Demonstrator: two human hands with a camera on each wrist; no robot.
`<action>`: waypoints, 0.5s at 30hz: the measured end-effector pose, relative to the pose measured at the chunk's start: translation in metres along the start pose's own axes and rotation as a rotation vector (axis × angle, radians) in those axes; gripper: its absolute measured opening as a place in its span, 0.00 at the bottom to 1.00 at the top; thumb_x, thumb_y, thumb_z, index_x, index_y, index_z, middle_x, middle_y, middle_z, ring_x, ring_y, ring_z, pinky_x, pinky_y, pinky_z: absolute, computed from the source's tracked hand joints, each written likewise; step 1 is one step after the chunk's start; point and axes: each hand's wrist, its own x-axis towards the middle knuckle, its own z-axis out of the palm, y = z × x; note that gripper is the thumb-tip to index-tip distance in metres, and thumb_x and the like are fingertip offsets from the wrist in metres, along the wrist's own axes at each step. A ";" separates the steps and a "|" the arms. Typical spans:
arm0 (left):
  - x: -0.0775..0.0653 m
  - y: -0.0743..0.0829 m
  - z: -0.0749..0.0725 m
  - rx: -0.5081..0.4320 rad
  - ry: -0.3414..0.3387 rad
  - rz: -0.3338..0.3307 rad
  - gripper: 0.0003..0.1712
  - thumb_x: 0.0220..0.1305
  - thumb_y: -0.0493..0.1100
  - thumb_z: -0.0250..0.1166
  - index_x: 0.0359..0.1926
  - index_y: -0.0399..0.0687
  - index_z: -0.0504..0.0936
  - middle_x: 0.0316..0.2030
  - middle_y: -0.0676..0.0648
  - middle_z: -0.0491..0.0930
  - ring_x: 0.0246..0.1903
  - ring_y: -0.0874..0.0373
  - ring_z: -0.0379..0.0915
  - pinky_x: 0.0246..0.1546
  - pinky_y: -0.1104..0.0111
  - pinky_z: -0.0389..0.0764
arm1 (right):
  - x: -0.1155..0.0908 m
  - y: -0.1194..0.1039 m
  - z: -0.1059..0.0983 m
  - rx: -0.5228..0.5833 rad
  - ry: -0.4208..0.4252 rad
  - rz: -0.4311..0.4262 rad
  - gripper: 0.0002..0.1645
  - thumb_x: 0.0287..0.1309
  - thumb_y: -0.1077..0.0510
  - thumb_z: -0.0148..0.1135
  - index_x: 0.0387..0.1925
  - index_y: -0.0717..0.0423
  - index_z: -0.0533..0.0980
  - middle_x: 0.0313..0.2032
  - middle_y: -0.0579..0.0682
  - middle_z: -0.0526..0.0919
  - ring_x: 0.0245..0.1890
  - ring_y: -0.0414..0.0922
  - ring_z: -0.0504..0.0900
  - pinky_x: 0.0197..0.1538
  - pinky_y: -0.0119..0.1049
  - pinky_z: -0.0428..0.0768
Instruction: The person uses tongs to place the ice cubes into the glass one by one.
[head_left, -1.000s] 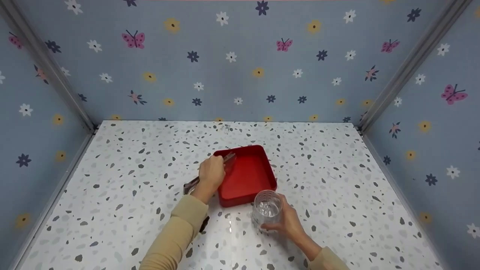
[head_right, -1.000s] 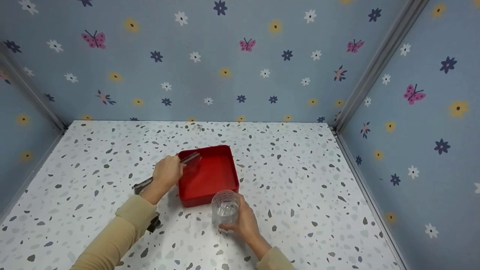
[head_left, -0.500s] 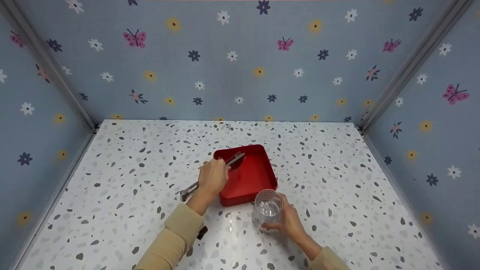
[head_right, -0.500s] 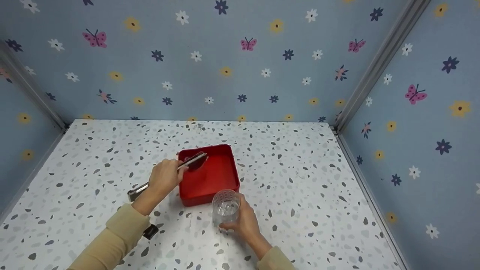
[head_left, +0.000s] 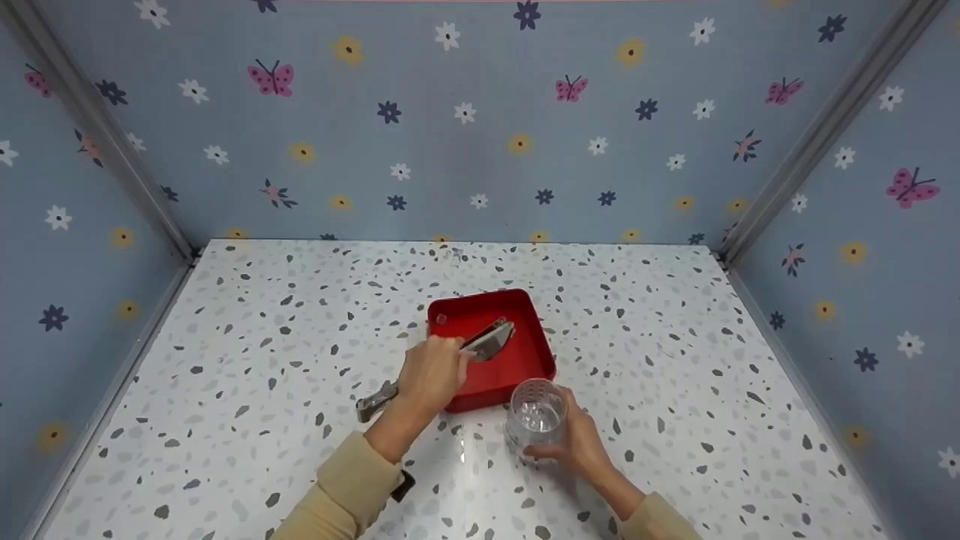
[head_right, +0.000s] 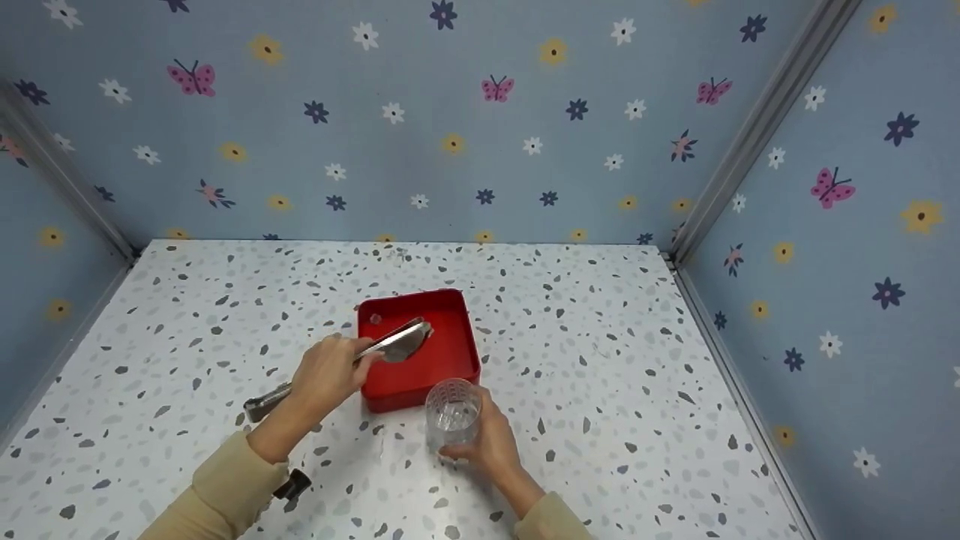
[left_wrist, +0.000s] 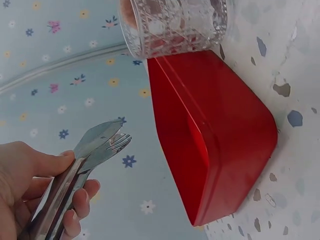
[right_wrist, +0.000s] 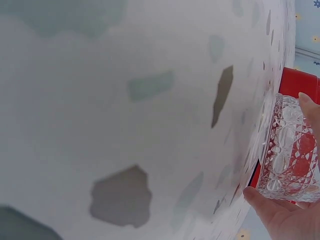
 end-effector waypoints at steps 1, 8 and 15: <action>-0.002 0.001 -0.001 -0.001 0.001 0.010 0.09 0.52 0.42 0.64 0.20 0.44 0.78 0.14 0.48 0.73 0.15 0.55 0.70 0.15 0.65 0.69 | 0.000 0.000 0.000 0.002 0.001 0.001 0.57 0.17 0.51 0.78 0.56 0.53 0.59 0.50 0.55 0.74 0.51 0.53 0.71 0.52 0.49 0.66; -0.015 0.010 -0.005 -0.041 0.004 0.090 0.09 0.52 0.41 0.64 0.19 0.44 0.77 0.12 0.49 0.71 0.16 0.54 0.71 0.15 0.65 0.70 | 0.001 0.001 0.001 0.017 0.010 0.006 0.57 0.16 0.53 0.79 0.56 0.52 0.60 0.50 0.54 0.74 0.51 0.52 0.71 0.52 0.48 0.67; -0.025 0.018 -0.008 -0.053 -0.012 0.129 0.10 0.52 0.42 0.64 0.18 0.45 0.76 0.12 0.50 0.71 0.16 0.56 0.71 0.17 0.67 0.71 | 0.001 0.001 0.001 0.017 0.009 -0.006 0.58 0.16 0.53 0.79 0.56 0.53 0.59 0.50 0.55 0.74 0.51 0.52 0.71 0.52 0.48 0.67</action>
